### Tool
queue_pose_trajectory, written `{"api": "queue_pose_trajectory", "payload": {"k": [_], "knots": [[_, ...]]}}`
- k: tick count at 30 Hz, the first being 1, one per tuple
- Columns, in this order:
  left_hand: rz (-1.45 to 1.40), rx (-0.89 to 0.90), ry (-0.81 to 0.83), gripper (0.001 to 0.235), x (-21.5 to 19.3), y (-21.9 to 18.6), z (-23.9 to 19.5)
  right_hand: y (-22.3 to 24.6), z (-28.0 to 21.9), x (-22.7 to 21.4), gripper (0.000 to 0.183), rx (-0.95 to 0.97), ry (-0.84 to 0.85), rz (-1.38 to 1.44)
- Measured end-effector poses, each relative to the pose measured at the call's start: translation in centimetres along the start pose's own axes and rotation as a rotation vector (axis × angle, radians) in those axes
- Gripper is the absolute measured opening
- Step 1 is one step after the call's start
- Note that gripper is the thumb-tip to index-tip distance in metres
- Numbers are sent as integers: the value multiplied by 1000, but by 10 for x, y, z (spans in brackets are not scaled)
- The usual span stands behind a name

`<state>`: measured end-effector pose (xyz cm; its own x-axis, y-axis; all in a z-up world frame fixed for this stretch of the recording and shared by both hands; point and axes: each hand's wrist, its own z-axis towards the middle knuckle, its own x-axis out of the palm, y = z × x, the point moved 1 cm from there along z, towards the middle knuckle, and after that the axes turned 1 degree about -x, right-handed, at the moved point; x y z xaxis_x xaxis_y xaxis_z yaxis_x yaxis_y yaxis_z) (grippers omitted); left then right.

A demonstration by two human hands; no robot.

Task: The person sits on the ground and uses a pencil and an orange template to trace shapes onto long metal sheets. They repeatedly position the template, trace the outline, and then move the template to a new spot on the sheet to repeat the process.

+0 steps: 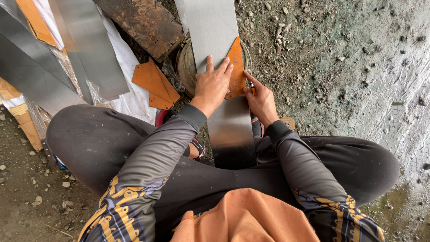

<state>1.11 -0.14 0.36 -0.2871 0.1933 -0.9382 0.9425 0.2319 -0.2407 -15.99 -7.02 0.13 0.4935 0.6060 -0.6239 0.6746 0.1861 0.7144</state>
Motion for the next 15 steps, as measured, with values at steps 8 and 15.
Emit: {"api": "queue_pose_trajectory", "payload": {"k": [8,15], "knots": [[13,25,-53,80,18,3,4,-1,-1,1,54,-32,-15,-4],[-1,-75,31,60,9,-4,4,0,-2,-1,53,-117,-47,10]]}}
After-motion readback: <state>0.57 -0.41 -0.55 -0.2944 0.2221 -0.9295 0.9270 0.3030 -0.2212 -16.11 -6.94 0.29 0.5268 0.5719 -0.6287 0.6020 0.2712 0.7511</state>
